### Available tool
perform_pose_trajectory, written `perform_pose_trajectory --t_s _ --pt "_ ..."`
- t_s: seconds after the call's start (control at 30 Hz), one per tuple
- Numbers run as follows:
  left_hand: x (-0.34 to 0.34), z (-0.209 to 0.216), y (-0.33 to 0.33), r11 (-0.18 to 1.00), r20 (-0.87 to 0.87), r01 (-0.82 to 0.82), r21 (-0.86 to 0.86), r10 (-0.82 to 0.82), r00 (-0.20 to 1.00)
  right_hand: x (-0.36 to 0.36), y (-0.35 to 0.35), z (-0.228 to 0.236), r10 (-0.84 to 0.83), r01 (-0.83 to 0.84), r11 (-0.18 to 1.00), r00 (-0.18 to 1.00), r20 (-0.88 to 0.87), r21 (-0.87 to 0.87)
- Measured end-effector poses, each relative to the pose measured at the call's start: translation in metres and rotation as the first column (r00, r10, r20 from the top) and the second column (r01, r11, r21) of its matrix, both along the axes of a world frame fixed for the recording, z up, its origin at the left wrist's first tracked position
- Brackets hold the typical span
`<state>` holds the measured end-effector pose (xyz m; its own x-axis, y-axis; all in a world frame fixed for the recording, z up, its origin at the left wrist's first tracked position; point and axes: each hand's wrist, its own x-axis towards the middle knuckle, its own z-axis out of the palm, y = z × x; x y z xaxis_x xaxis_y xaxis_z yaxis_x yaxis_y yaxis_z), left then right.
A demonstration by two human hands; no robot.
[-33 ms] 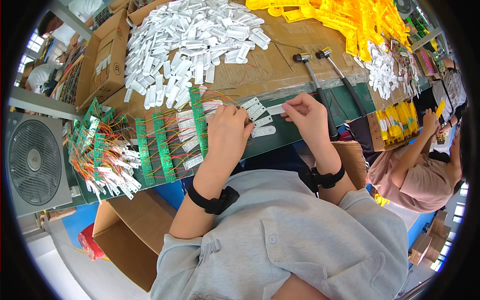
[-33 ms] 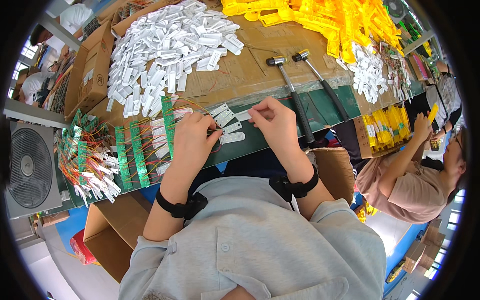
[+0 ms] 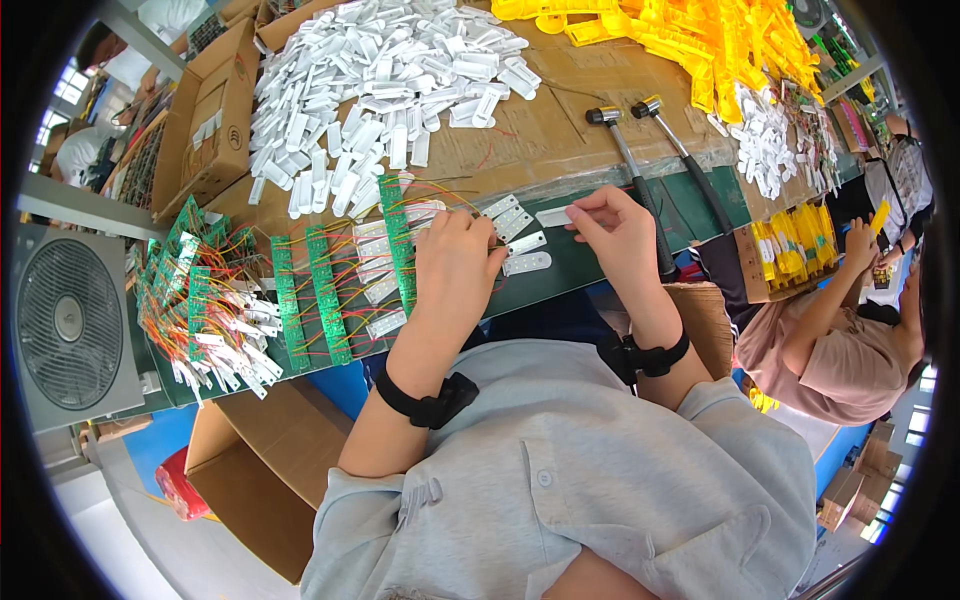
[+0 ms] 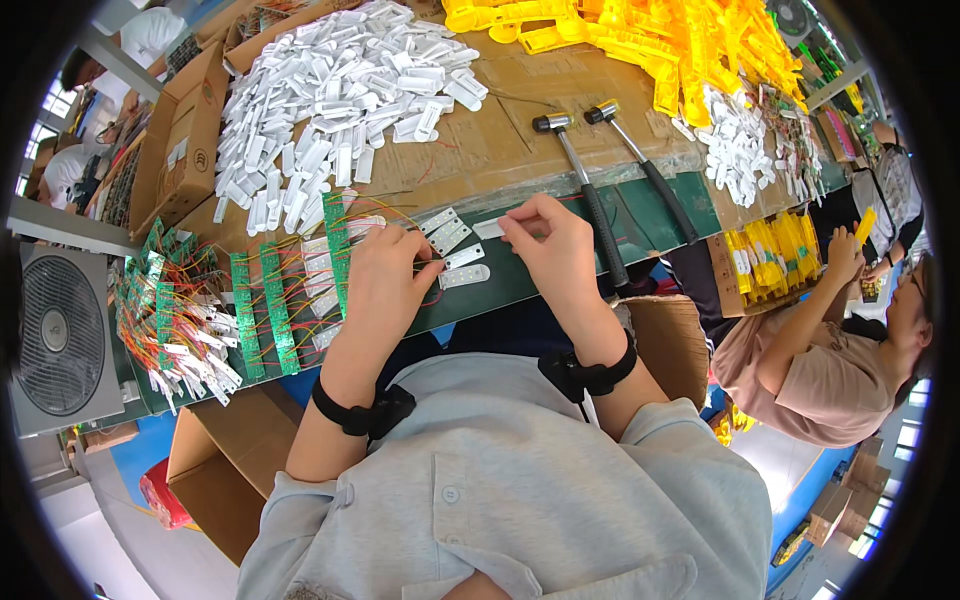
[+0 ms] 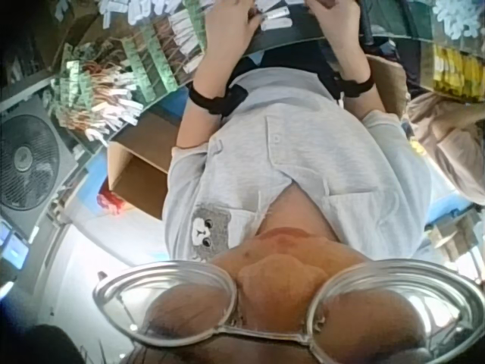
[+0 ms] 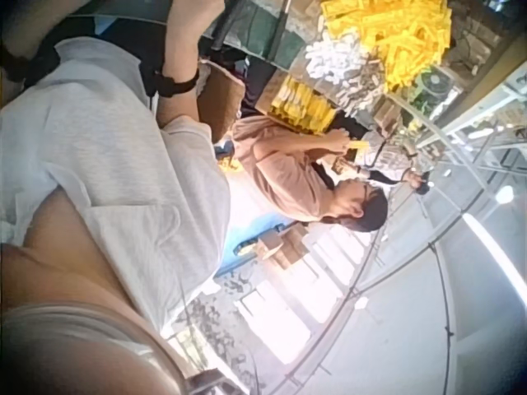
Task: Manually assemble and secure LED modules onto a circuit board and place them into a box.
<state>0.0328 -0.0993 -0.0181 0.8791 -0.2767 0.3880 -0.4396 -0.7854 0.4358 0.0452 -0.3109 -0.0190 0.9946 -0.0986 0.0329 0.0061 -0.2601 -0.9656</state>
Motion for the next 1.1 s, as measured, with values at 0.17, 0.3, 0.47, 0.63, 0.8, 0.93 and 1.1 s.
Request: perform_pose_trajectory --t_s 0.17,0.3,0.47,0.63,0.8,0.93,1.1 --pt "0.003 -0.006 0.001 0.959 -0.161 -0.013 -0.284 -0.034 0.986 0.003 -0.003 -0.009 -0.001 0.001 1.000 1.000 0.001 -0.021" --pt "-0.001 0.001 -0.004 0.822 -0.341 -0.144 -0.551 -0.065 0.938 -0.001 0.007 -0.002 0.144 -0.086 0.947 0.975 -0.170 0.308" --pt "0.001 0.009 0.000 0.854 -0.411 -0.172 -0.491 -0.053 0.910 -0.004 0.018 0.000 0.206 -0.112 0.885 0.965 -0.164 0.452" --pt "0.000 0.007 0.002 0.853 -0.392 -0.187 -0.488 -0.023 0.920 -0.007 0.021 0.003 0.198 -0.098 0.858 0.969 -0.148 0.504" --pt "0.001 0.006 0.004 0.849 -0.424 -0.212 -0.484 -0.016 0.905 -0.011 0.029 -0.001 0.246 -0.277 0.866 0.961 0.128 0.417" --pt "-0.002 0.008 0.004 0.878 -0.327 -0.141 -0.457 -0.018 0.945 -0.014 0.031 0.005 0.258 -0.263 0.962 0.963 0.072 0.077" --pt "-0.001 0.005 0.010 0.895 -0.265 -0.097 -0.435 -0.024 0.964 -0.012 0.041 -0.004 0.104 -0.144 0.880 0.988 0.113 0.453"
